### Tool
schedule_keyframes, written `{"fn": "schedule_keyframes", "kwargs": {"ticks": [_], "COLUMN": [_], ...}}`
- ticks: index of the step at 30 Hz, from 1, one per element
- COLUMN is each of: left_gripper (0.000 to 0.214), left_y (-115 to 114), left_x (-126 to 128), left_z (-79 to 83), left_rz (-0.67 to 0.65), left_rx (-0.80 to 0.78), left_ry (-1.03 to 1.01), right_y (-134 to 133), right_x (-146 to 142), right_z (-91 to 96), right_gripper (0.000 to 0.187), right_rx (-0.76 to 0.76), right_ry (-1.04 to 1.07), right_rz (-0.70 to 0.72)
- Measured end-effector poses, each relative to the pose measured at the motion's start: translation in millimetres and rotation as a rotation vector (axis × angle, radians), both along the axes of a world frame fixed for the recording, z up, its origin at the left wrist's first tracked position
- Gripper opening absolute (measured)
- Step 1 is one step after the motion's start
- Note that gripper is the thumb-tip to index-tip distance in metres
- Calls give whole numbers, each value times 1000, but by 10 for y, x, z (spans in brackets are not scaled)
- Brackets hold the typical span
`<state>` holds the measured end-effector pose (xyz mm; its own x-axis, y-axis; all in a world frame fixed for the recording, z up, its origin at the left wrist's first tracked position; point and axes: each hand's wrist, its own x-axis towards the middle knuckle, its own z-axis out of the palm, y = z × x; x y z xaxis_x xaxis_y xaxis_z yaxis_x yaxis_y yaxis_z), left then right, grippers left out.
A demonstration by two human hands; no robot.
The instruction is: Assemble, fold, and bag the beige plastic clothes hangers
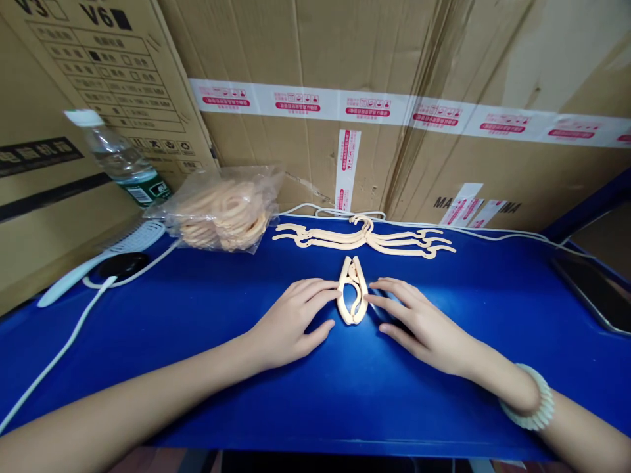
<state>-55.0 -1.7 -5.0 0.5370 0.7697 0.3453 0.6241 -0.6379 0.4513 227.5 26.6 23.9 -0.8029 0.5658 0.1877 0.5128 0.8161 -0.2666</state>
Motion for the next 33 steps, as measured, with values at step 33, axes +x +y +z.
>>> {"fn": "schedule_keyframes", "kwargs": {"ticks": [33], "left_gripper": [31], "left_y": [81], "left_x": [-72], "left_z": [-19], "left_rz": [223], "left_rx": [-369], "left_ry": [-509], "right_y": [706], "right_x": [699], "right_z": [-61], "right_gripper": [49], "right_rx": [246], "right_ry": [-30], "right_rz": [-329]}}
